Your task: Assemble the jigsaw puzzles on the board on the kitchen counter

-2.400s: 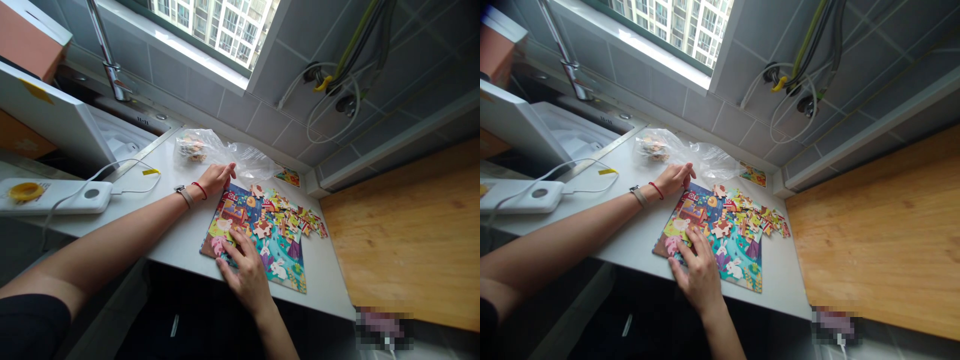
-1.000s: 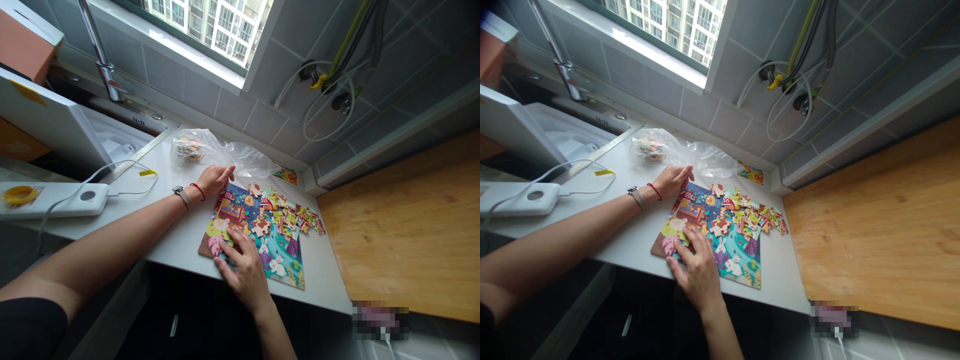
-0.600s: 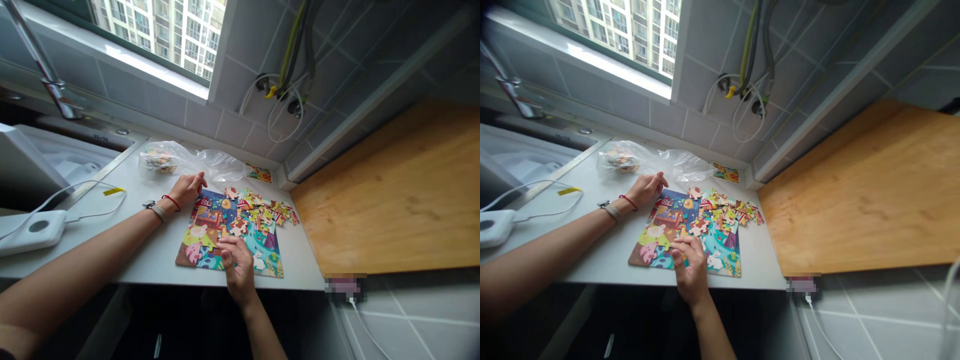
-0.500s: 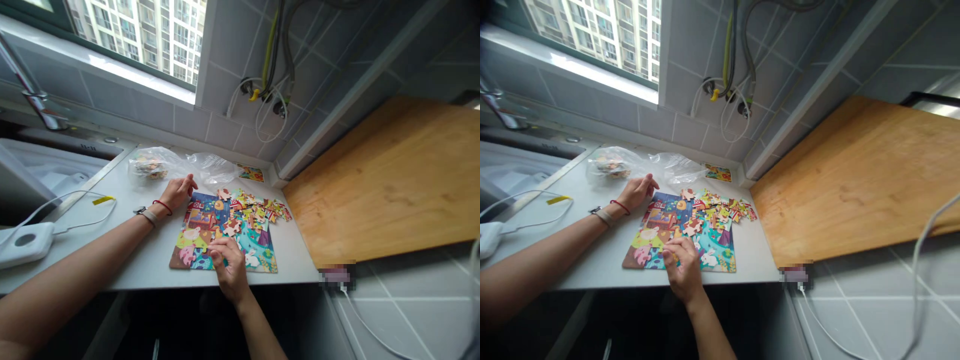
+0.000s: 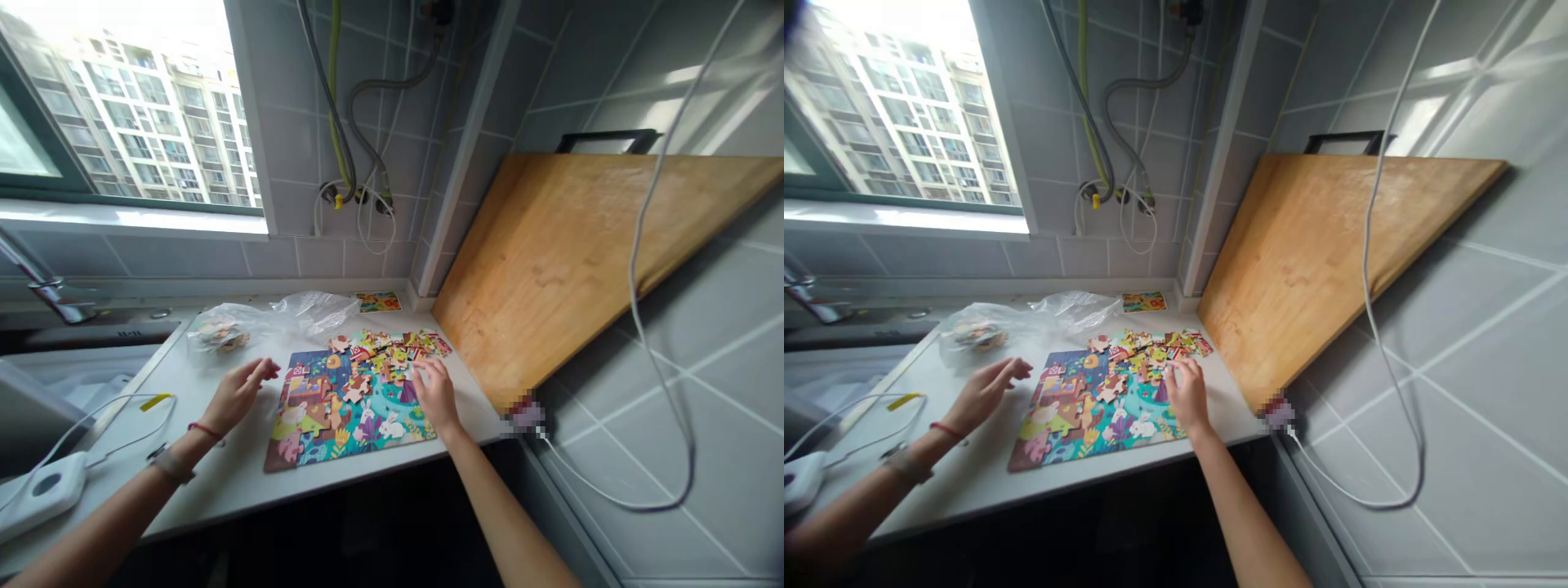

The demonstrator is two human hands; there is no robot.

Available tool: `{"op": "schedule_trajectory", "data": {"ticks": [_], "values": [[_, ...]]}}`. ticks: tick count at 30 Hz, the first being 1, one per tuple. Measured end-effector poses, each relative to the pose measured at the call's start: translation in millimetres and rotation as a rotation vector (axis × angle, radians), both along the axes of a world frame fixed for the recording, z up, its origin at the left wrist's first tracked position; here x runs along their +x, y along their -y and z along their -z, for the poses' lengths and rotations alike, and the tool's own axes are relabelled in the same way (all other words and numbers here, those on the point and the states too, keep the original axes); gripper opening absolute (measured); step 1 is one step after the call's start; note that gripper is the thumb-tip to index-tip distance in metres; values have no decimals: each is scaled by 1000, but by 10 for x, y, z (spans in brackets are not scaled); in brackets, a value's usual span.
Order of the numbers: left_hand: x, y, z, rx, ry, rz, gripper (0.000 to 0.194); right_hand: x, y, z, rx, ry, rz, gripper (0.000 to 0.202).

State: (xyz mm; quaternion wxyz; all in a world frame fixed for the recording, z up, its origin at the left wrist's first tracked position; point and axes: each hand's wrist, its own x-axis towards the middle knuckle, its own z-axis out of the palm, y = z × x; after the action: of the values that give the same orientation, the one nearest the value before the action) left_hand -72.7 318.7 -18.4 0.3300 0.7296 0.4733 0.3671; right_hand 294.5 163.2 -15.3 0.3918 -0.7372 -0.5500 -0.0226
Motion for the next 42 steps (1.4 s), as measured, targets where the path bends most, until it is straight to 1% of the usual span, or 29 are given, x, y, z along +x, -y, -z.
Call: {"op": "schedule_trajectory", "data": {"ticks": [2,4,5,7,9,11,14,16,19,22,24,26,28,29,31,33,34,36,39,40,42], "values": [[-212,383,16,61,-85,42,55,361,-93,-11,-56,9,77,28],[-407,735,67,124,-146,78,44,608,-203,-26,-141,16,136,33],[-482,875,102,149,-173,71,40,689,-261,-38,-186,19,161,34],[-565,1065,172,211,-205,-8,34,787,-377,-73,-271,20,209,36],[-558,1144,214,255,-203,-98,33,835,-480,-123,-345,19,238,38],[-492,1157,216,282,-230,-170,34,864,-564,-180,-418,13,249,39],[-392,1153,175,334,-354,-160,32,890,-653,-267,-533,-20,260,36],[-366,1167,150,344,-372,-147,34,894,-679,-326,-577,-48,275,36],[-373,1206,138,347,-390,-138,35,884,-645,-435,-563,-92,289,38],[-386,1239,139,350,-396,-137,34,819,-520,-547,-460,-152,245,41],[-386,1246,137,337,-385,-136,34,670,-401,-574,-377,-219,163,35],[-380,1232,135,321,-362,-135,32,380,-265,-523,-307,-309,34,25],[-368,1194,135,314,-335,-129,30,-46,-124,-393,-257,-414,-141,18],[-357,1167,137,316,-327,-125,30,-288,-59,-310,-238,-466,-228,17],[-323,1116,142,328,-306,-104,31,-765,46,-141,-194,-555,-375,24],[-272,1090,151,351,-279,-66,32,-1144,100,-3,-148,-603,-458,28],[-242,1093,156,367,-267,-41,32,-1279,109,48,-128,-609,-476,28],[-182,1127,170,401,-251,13,28,-1438,108,118,-94,-591,-471,24],[-117,1210,199,438,-258,77,23,-1498,111,177,-70,-531,-428,19],[-105,1233,209,452,-278,95,25,-1500,121,191,-68,-509,-418,19],[-95,1260,225,481,-334,119,34,-1510,151,214,-66,-462,-406,20]]}}
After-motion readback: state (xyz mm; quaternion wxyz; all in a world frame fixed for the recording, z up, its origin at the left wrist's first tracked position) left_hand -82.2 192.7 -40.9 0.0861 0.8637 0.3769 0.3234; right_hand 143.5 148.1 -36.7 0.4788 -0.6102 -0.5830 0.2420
